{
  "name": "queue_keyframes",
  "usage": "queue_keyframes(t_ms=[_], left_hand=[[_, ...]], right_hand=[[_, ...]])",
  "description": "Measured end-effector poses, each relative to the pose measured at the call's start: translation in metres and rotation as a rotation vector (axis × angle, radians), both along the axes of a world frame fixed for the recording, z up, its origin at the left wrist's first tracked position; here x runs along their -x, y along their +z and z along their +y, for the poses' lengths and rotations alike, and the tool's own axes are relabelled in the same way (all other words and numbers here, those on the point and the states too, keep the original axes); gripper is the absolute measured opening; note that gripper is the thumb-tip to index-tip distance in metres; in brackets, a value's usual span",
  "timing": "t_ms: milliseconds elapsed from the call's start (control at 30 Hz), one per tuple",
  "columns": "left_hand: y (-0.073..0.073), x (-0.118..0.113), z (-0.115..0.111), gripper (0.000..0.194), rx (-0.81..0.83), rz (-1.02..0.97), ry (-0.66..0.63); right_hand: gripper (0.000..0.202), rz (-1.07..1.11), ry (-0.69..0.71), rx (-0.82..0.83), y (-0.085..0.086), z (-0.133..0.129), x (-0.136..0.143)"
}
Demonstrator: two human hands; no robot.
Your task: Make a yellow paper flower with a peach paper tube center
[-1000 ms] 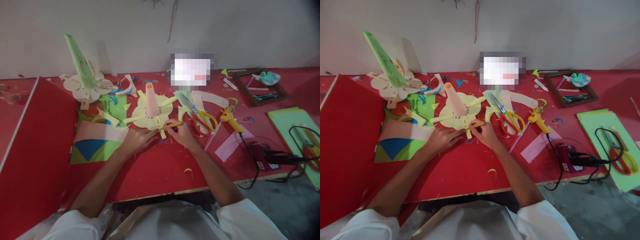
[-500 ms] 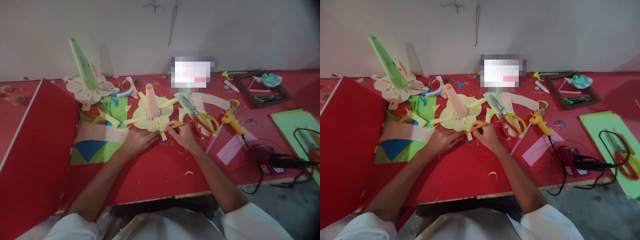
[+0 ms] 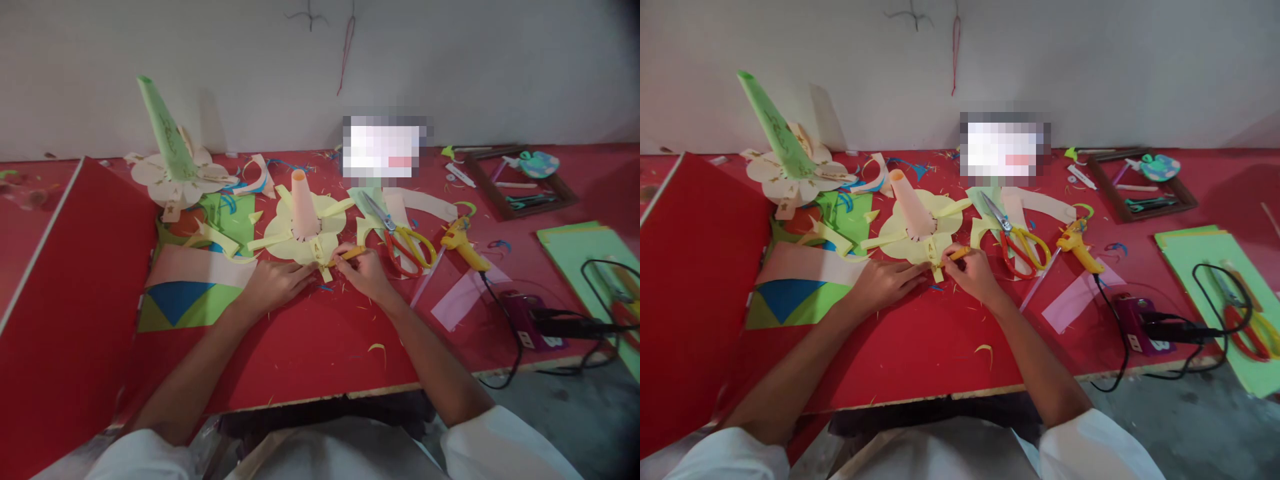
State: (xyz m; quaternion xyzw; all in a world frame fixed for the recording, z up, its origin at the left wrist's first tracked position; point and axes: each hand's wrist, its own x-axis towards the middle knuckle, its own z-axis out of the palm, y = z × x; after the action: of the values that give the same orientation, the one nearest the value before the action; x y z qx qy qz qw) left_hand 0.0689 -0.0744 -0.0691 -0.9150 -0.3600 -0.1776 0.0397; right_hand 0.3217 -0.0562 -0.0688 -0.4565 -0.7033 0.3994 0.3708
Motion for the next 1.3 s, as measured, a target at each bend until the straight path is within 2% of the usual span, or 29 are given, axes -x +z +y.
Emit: queue_keyframes(t_ms=[267,533,800,933,1300], left_hand=[[0.0019,-0.0014,0.0001,0.032,-0.030,0.010,-0.033],[0.0027,-0.0024,-0.0001,0.030,-0.065,-0.024,-0.035],[0.0029,-0.0004,0.0006,0.033,0.045,0.003,-0.037],[0.0035,-0.0005,-0.0002,0.034,0.057,0.022,-0.019],[0.0035,-0.0007,-0.0001,0.035,0.063,0.032,-0.016]], right_hand=[[0.020,-0.010,0.035,0.004,0.0064,-0.0005,0.0020],[0.019,-0.015,0.022,-0.010,0.0018,0.0012,-0.0004],[0.023,-0.021,0.068,0.009,0.0069,-0.0003,0.0015],[0.022,-0.019,0.024,-0.020,0.0053,0.0005,0.0013],[0.018,-0.019,0.024,0.029,0.0043,0.0012,0.0005]])
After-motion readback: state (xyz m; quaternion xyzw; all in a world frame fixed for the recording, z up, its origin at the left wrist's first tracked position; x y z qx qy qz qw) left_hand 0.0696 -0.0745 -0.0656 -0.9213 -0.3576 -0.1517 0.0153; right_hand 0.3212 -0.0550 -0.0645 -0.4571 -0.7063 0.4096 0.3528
